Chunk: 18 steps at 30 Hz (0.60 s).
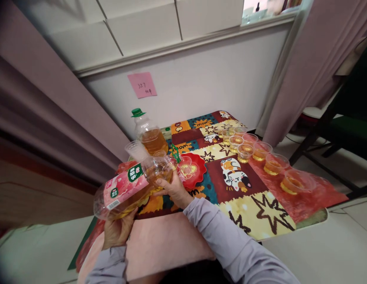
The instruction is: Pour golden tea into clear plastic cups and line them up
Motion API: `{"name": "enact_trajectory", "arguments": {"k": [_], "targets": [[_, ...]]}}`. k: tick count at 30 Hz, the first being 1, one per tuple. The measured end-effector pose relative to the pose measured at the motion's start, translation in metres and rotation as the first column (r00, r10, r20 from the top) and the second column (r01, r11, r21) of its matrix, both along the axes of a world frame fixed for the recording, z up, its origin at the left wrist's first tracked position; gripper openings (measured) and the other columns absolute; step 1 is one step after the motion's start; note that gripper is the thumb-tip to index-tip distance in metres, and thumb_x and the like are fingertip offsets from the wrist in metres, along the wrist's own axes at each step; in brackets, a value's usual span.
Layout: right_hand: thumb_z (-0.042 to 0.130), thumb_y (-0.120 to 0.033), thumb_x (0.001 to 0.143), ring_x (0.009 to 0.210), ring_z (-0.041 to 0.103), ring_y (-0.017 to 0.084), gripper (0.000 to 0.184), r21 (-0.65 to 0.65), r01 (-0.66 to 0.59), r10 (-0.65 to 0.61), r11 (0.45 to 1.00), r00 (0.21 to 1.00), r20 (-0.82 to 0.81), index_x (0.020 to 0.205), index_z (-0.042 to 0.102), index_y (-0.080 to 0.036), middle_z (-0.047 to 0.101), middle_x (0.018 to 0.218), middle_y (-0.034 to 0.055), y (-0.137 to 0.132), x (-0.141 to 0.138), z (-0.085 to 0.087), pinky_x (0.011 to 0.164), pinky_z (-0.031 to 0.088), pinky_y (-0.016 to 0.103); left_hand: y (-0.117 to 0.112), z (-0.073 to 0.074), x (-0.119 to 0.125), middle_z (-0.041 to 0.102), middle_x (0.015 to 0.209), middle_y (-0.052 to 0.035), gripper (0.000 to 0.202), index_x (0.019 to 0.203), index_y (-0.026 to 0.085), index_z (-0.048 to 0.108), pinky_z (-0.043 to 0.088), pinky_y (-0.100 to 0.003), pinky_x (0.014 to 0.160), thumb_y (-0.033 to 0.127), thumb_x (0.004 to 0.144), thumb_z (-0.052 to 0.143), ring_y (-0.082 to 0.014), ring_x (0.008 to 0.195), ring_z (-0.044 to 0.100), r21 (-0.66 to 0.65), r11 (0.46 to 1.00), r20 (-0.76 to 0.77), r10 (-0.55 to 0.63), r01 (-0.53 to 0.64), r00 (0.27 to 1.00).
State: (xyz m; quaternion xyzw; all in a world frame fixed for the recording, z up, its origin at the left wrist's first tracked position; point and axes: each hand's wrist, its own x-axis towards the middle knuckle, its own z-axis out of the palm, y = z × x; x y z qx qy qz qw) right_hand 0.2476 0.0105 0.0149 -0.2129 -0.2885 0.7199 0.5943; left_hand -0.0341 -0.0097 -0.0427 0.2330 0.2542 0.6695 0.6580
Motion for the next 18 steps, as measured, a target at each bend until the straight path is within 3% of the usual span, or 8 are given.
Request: {"name": "enact_trajectory", "arguments": {"k": [5,11,18], "targets": [[0.101,-0.052,0.073,0.121,0.076,0.027,0.1,-0.015,0.021,-0.021,1.0,1.0,0.01,0.154,0.044,-0.038,0.066,0.149,0.0073,0.0004,-0.0005,-0.0021,0.07,0.075,0.033,-0.0002,-0.0002,0.0001,0.081,0.138,-0.0132,0.063,0.163,0.033,0.057,0.072,-0.049,0.081,0.019,0.102,0.06,-0.0359,0.113,0.083,-0.036,0.999,0.032,0.027,-0.026,0.999],[0.1,-0.051,0.075,0.122,0.074,0.026,0.092,-0.013,0.019,-0.019,1.0,1.0,0.006,0.149,0.048,-0.034,0.063,0.154,0.0083,0.0004,0.0007,-0.0032,0.072,0.075,0.032,0.0001,-0.004,-0.005,0.081,0.137,-0.0132,0.061,0.164,0.033,0.057,0.072,-0.05,0.085,0.022,0.104,0.059,-0.0354,0.112,0.083,-0.063,0.998,0.059,0.004,-0.001,0.998],[0.099,-0.051,0.078,0.122,0.075,0.025,0.088,-0.001,0.017,-0.017,1.0,1.0,0.007,0.147,0.048,-0.035,0.063,0.155,0.0074,-0.0002,0.0011,-0.0032,0.072,0.075,0.031,0.0005,0.0006,0.0022,0.079,0.142,-0.0139,0.062,0.165,0.032,0.056,0.072,-0.049,0.085,0.018,0.105,0.055,-0.036,0.118,0.082,-0.009,1.0,0.062,-0.004,0.004,0.998]]}}
